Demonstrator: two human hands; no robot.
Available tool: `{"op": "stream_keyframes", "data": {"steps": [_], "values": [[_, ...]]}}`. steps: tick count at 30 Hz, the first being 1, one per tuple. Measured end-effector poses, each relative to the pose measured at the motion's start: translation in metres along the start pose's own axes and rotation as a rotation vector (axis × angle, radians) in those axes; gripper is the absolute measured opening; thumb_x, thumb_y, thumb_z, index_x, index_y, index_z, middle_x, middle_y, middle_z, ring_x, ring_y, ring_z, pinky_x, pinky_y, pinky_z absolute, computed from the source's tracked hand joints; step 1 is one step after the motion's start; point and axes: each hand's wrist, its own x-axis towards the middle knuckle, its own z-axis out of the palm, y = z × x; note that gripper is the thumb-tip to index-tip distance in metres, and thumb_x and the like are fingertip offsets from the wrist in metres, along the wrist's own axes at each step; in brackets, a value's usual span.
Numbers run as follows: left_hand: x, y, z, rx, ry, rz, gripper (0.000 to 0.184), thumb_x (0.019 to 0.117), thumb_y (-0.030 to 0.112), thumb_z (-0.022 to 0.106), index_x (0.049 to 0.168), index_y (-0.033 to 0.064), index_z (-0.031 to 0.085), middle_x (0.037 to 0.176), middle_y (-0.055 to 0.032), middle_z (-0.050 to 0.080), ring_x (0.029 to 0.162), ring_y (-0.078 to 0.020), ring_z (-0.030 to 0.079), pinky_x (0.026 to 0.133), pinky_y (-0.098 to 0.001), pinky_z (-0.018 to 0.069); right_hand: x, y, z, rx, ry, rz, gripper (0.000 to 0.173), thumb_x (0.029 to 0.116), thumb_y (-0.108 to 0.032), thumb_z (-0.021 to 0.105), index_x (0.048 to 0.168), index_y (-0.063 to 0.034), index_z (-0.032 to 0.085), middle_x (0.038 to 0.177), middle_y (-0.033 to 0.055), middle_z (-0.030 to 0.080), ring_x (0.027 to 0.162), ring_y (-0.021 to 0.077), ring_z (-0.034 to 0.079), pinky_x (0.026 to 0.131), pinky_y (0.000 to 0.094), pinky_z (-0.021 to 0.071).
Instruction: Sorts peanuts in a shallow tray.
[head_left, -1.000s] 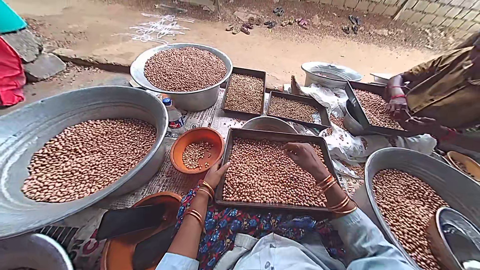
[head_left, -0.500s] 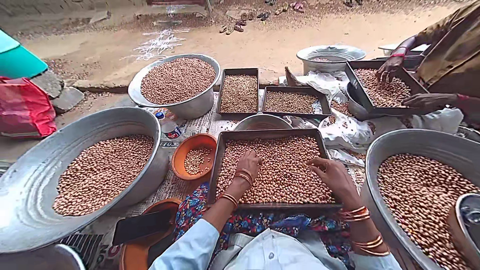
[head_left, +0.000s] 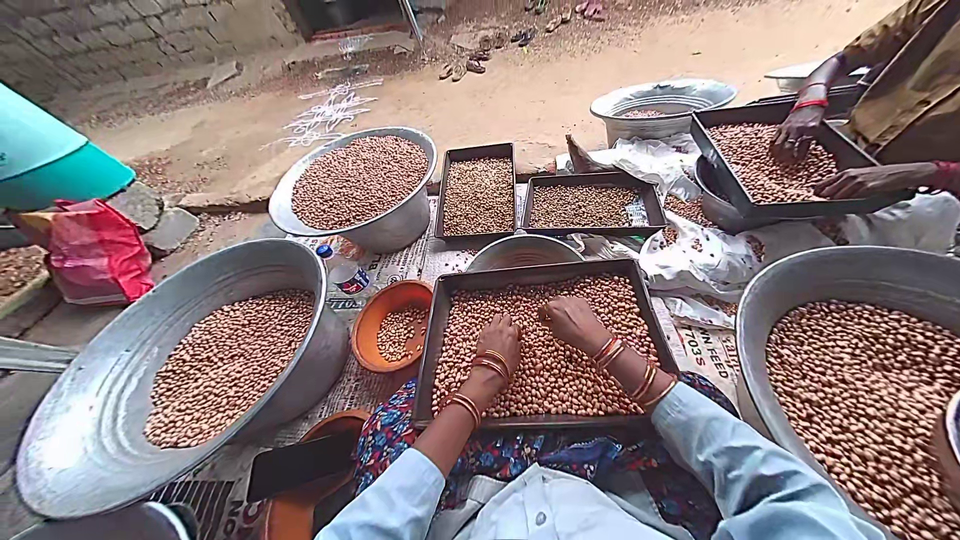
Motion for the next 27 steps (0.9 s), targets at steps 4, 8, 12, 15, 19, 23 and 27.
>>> {"op": "stream_keyframes", "data": {"steps": [4,8,12,15,19,23,27], "values": [[0.008,-0.025,-0.009,-0.512,0.063,-0.052,0.029,0.1006,0.02,0.062,0.122,0.0022,0.069,0.117,-0.0159,0.072,0.111,-0.0268,0.069,0.101,-0.0464,0.052,0.007,0.0,0.023,0.011,0.087,-0.072,0.032,0.1073,-0.015,0.042,0.106,0.0041,0.067,0.104,0.0258,0.07,0.1,0.0447,0.069,0.082,0.0601,0.0514],[0.032,-0.036,-0.015,-1.163,0.134,-0.058,0.019,0.1051,0.002,0.042,0.119,-0.0031,0.054,0.088,-0.0088,0.065,0.061,-0.0117,0.062,0.059,-0.027,0.0544,0.007,0.002,0.034,0.004,0.109,-0.048,0.031,0.1068,-0.016,0.042,0.107,0.0036,0.067,0.102,0.0263,0.069,0.099,0.0453,0.069,0.081,0.0602,0.0511],[0.048,-0.018,-0.029,-0.654,0.193,-0.014,0.026,0.1032,0.014,0.059,0.126,0.0026,0.066,0.114,-0.0185,0.07,0.104,-0.0285,0.066,0.098,-0.0465,0.0492,0.008,0.001,0.034,0.027,0.071,-0.011,0.028,0.105,-0.016,0.047,0.11,0.0021,0.068,0.107,0.0251,0.07,0.104,0.0438,0.068,0.086,0.0595,0.0507],[0.062,-0.001,-0.024,-0.391,0.17,-0.004,0.03,0.1056,0.016,0.053,0.13,0.0094,0.069,0.13,-0.0169,0.069,0.126,-0.0326,0.063,0.11,-0.051,0.0459,0.008,-0.001,0.033,0.022,0.048,0.015,0.028,0.1045,-0.018,0.048,0.114,0.0007,0.067,0.109,0.024,0.069,0.104,0.0423,0.068,0.085,0.0589,0.0513],[0.071,0.009,-0.015,-0.248,0.149,-0.047,0.033,0.1044,0.017,0.055,0.135,0.0108,0.065,0.135,-0.016,0.065,0.129,-0.0333,0.061,0.108,-0.0524,0.0478,0.003,-0.003,0.035,0.021,0.012,0.027,0.032,0.1041,-0.022,0.048,0.12,0.0009,0.065,0.115,0.024,0.068,0.107,0.0415,0.067,0.087,0.058,0.0512],[0.068,0.008,-0.016,-0.241,0.118,-0.061,0.033,0.1039,0.022,0.057,0.133,0.0082,0.066,0.135,-0.0173,0.065,0.13,-0.0339,0.06,0.11,-0.0531,0.0458,-0.001,-0.004,0.037,0.019,-0.01,0.016,0.032,0.1027,-0.021,0.05,0.122,0.001,0.063,0.12,0.024,0.065,0.108,0.0411,0.066,0.086,0.0562,0.0513],[0.073,-0.012,-0.013,-0.733,0.261,-0.05,0.019,0.1025,0.015,0.063,0.114,0.0011,0.068,0.099,-0.0185,0.07,0.09,-0.0301,0.066,0.086,-0.0487,0.0529,0.0,0.001,0.031,0.117,-0.022,-0.005,0.03,0.1004,-0.022,0.054,0.118,-0.0023,0.068,0.116,0.0215,0.068,0.111,0.0395,0.066,0.091,0.059,0.0499]]}}
